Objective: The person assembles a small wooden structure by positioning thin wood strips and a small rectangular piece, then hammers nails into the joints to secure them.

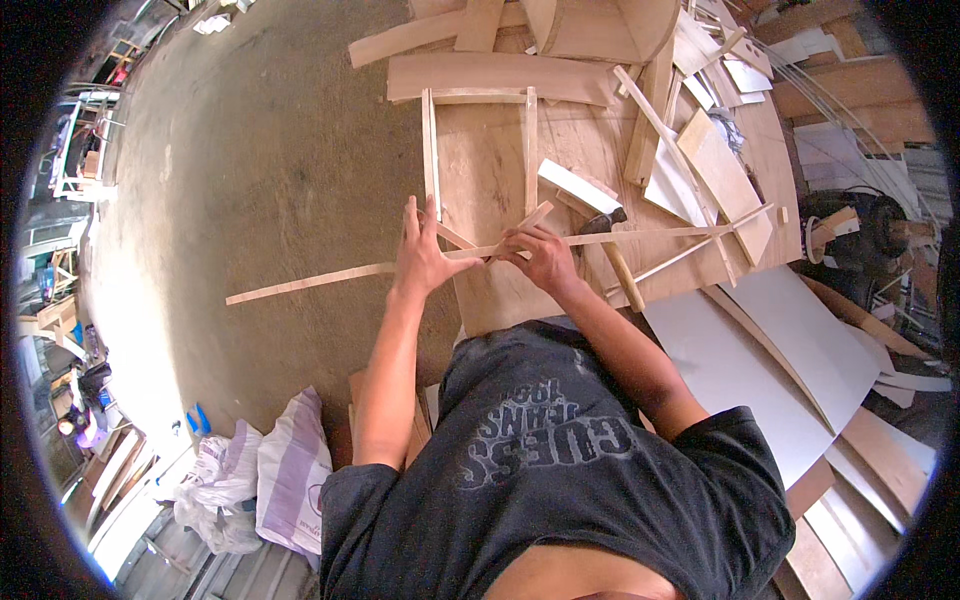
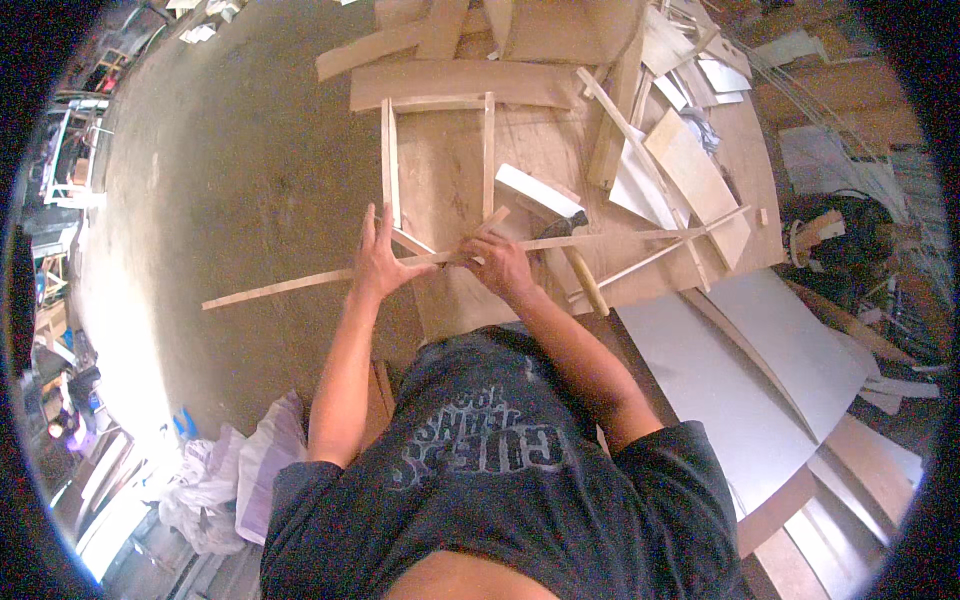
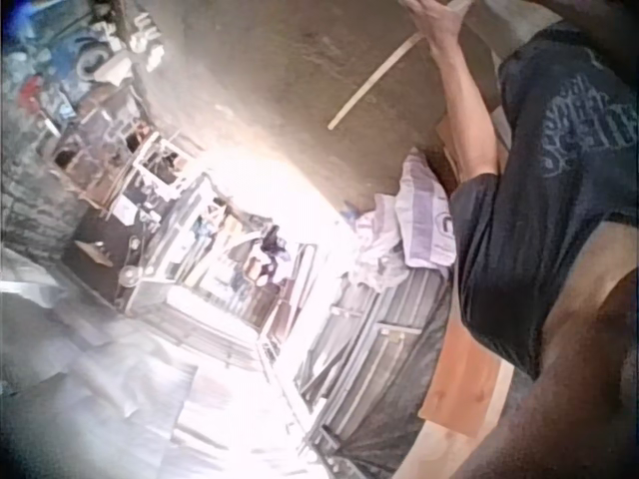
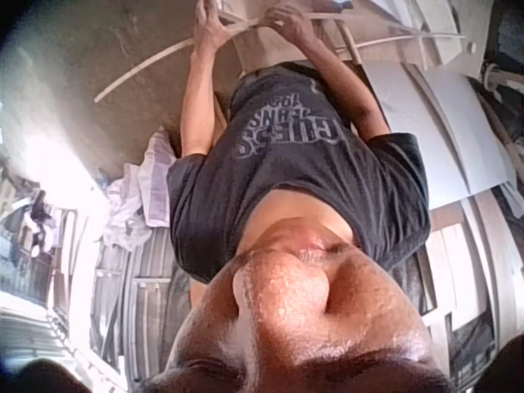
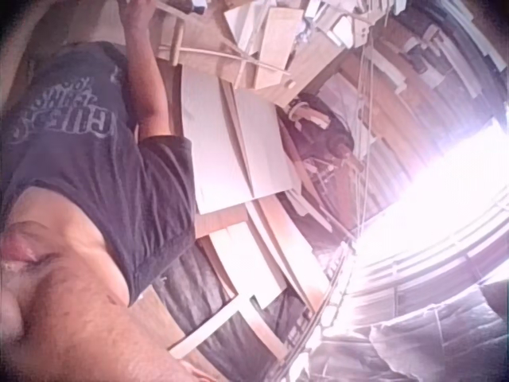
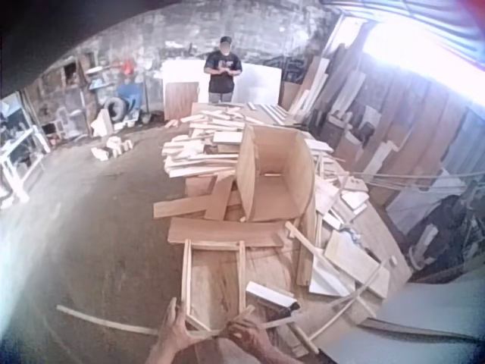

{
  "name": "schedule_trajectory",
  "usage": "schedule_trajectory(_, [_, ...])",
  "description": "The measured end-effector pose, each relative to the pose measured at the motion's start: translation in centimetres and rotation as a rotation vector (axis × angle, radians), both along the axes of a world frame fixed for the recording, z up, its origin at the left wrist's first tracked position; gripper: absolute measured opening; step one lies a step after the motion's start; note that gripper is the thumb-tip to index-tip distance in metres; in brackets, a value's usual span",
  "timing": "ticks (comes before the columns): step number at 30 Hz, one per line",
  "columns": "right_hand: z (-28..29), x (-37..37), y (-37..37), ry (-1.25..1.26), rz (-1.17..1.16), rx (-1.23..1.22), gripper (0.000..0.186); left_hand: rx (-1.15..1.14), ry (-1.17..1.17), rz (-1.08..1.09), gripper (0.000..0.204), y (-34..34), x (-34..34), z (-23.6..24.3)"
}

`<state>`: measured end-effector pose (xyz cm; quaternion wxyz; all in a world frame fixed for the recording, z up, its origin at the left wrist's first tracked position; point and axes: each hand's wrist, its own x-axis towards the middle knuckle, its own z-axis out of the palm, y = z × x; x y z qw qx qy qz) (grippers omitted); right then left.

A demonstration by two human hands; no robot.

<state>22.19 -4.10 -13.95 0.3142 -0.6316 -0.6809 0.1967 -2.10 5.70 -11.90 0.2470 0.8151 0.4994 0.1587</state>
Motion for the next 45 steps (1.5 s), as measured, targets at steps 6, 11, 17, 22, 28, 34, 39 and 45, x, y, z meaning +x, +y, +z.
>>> schedule_trajectory(6, [0.4,0.1,0.2,0.008,0.044,0.055,0.019,0.208,0.149,0.058,0.094,-1.1,1.1,1.5])
schedule_trajectory(11, [-0.2,0.1,0.0,0.029,0.015,0.049,0.017,0.149,0.025,0.109,0.057,-4.9,1.9,1.5])
schedule_trajectory(17, [0.9,-0.1,0.0,0.06,0.015,0.012,0.015,0.237,-0.156,0.086,0.047,-6.9,2.9,0.3])
schedule_trajectory(22, [1.6,-0.4,0.1,0.051,-0.002,0.007,0.014,0.28,-0.174,0.079,0.045,-7.3,2.8,-0.5])
schedule_trajectory(28, [0.6,-0.1,0.0,0.069,0.007,0.041,0.024,0.323,-0.178,0.071,0.043,-7.5,3.2,0.1])
schedule_trajectory(34, [1.3,-0.1,-0.1,0.026,0.002,-0.03,0.022,0.406,-0.144,0.097,0.026,-7.8,5.2,0.2])
schedule_trajectory(39, [0.6,0.9,0.3,-0.002,0.049,0.036,0.018,0.384,-0.211,0.083,0.009,-7.4,6.3,-0.2])
schedule_trajectory(45, [3.3,0.9,-0.3,-0.077,0.054,0.053,0.019,0.247,-0.145,0.128,0.007,-7.4,6.8,0.5])
